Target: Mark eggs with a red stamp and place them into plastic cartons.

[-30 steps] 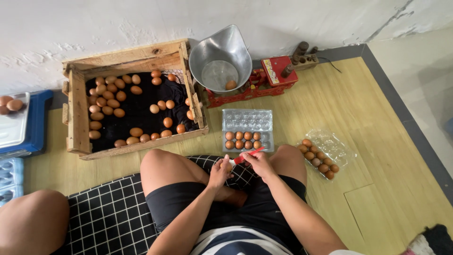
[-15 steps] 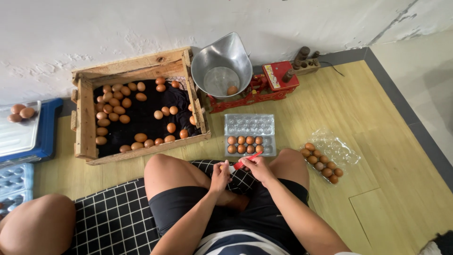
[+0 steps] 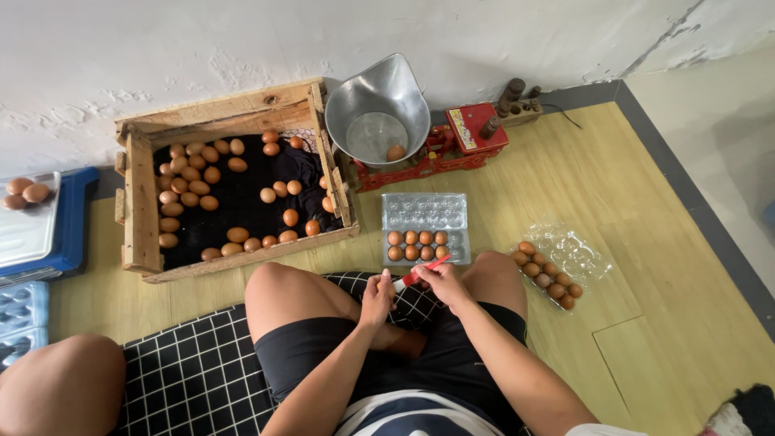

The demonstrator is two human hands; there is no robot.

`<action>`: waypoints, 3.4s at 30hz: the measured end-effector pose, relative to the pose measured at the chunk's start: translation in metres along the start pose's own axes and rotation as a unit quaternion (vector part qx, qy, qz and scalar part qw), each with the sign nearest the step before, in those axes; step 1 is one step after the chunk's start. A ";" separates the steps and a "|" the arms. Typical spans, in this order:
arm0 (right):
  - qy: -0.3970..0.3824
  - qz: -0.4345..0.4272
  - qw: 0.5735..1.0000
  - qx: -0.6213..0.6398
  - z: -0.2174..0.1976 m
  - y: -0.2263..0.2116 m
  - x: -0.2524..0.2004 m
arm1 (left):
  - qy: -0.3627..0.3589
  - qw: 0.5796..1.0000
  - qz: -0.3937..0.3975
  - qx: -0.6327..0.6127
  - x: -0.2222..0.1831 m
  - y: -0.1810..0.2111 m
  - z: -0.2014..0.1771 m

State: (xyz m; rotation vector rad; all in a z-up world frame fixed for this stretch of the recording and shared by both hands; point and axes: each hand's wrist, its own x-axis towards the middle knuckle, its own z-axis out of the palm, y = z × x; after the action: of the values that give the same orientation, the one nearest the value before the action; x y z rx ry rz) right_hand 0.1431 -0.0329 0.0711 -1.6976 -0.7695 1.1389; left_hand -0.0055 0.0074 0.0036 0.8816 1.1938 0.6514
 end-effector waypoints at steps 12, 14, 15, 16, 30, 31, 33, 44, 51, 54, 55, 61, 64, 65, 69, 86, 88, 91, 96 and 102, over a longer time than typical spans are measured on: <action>0.012 0.089 0.980 0.178 0.010 -0.014 0.000 | -0.018 0.998 -0.025 -0.063 0.015 -0.011 0.003; 0.019 0.087 0.987 0.130 0.004 -0.002 0.003 | -0.012 0.996 -0.041 -0.076 0.005 0.001 0.004; 0.027 0.085 0.992 0.084 0.001 0.004 0.005 | -0.008 0.994 -0.058 -0.088 -0.001 0.006 0.004; 0.022 0.085 0.993 0.081 0.004 -0.005 0.002 | -0.004 0.994 -0.057 -0.092 -0.005 0.012 0.004; 0.025 0.051 0.997 0.055 0.001 -0.012 -0.002 | -0.031 0.998 0.002 0.051 -0.024 0.030 -0.003; 0.023 0.049 0.997 0.056 0.003 -0.014 -0.003 | -0.028 0.998 0.004 0.051 -0.025 0.031 -0.004; 0.010 0.059 0.996 0.073 0.003 -0.014 -0.009 | -0.012 1.000 -0.002 -0.001 -0.028 0.030 -0.003; -0.024 0.066 0.993 0.100 0.016 -0.037 -0.019 | -0.042 0.999 -0.028 -0.010 -0.021 0.032 -0.002; -0.033 0.076 0.988 0.128 0.016 -0.018 -0.002 | -0.039 0.995 -0.067 -0.064 -0.017 0.035 0.001; 0.007 0.078 0.995 0.062 0.014 -0.011 0.000 | -0.051 0.988 -0.099 -0.112 -0.009 0.027 -0.002; 0.008 0.083 0.995 0.059 0.013 -0.005 0.006 | -0.052 0.987 -0.105 -0.114 -0.005 0.023 -0.001; -0.010 0.097 0.981 0.170 0.015 0.019 0.035 | -0.013 0.983 -0.102 -0.154 0.010 0.020 -0.001; 0.015 0.090 0.984 0.151 0.009 0.031 0.025 | -0.019 0.991 -0.051 -0.121 0.006 0.005 0.008; -0.007 0.080 0.982 0.172 0.010 0.027 0.018 | -0.011 0.991 -0.029 -0.133 0.003 0.005 0.010; -0.004 0.096 0.991 0.094 0.004 0.008 0.025 | -0.010 0.965 -0.102 -0.241 0.015 0.020 0.016; -0.014 0.056 0.995 0.082 -0.002 -0.014 -0.014 | -0.051 0.968 -0.099 -0.222 0.003 0.015 0.016; -0.034 0.066 0.985 0.153 -0.002 -0.016 -0.019 | -0.058 0.967 -0.110 -0.221 0.001 0.013 0.015; -0.016 0.019 0.996 0.086 -0.002 -0.016 -0.024 | -0.061 0.965 -0.112 -0.229 -0.003 0.015 0.013; -0.049 0.039 0.989 0.133 -0.001 -0.038 -0.043 | -0.050 0.965 -0.109 -0.235 -0.009 0.011 0.008; -0.055 0.013 0.992 0.116 -0.004 -0.032 -0.042 | -0.046 0.962 -0.098 -0.250 -0.034 0.028 0.008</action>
State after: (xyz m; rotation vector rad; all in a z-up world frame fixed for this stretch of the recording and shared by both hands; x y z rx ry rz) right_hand 0.1313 -0.0583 0.1157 -1.4644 -0.6560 1.2951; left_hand -0.0064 -0.0079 0.0454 0.3588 0.9551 0.6988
